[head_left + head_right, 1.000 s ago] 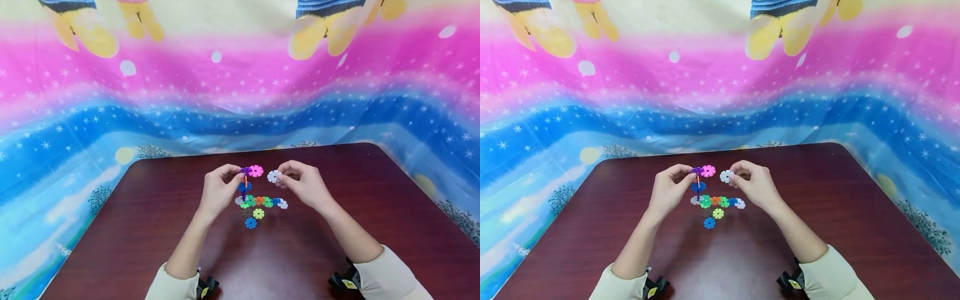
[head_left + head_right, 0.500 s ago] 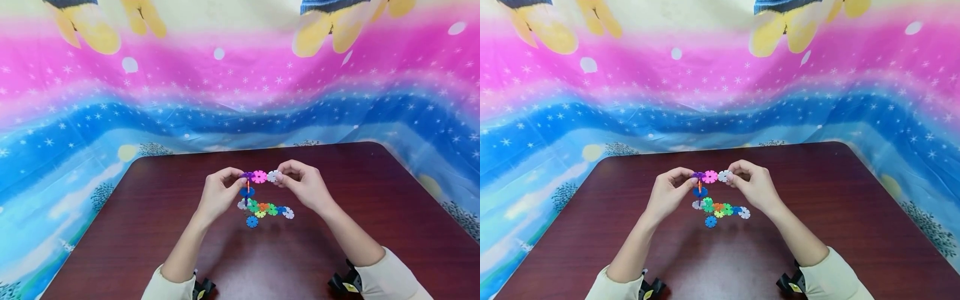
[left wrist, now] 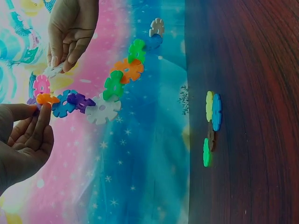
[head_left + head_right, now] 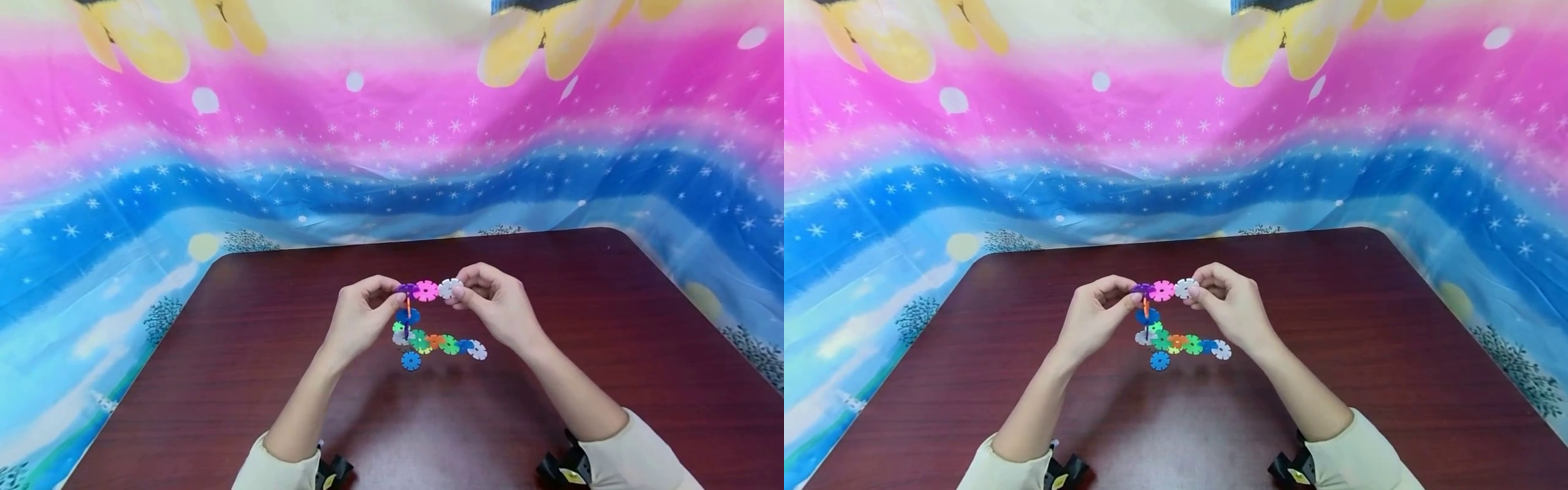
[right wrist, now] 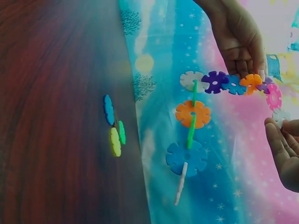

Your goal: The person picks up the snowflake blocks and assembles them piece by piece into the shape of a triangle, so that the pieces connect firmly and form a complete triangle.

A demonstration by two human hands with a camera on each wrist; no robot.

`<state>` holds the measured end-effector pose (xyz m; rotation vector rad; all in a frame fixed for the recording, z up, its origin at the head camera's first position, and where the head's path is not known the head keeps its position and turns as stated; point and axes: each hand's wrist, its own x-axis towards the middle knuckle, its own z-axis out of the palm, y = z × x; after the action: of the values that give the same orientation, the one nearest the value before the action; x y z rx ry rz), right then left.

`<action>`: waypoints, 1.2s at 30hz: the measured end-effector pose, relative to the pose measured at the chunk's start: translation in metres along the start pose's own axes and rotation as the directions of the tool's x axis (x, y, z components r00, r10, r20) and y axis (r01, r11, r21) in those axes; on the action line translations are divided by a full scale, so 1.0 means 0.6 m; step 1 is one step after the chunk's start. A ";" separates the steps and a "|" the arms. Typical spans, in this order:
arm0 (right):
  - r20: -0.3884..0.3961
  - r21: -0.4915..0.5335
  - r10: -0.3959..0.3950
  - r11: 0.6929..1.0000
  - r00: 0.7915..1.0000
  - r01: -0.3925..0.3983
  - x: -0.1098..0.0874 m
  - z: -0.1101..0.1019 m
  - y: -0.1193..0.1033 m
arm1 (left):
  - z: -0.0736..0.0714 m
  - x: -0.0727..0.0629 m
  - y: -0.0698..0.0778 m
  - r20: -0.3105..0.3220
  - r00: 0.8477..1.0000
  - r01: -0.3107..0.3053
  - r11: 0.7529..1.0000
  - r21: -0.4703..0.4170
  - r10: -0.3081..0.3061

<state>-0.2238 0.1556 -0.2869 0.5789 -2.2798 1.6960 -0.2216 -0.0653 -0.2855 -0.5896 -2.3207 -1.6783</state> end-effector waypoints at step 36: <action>0.106 -0.097 0.032 0.995 0.994 -0.021 0.008 0.018 0.022 | 0.001 0.006 -0.029 0.091 0.993 0.070 0.994 0.080 -0.077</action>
<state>-0.2338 0.1477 -0.2992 0.6362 -2.4387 1.5927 -0.2324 -0.0686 -0.2992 -0.5867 -2.4887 -1.6170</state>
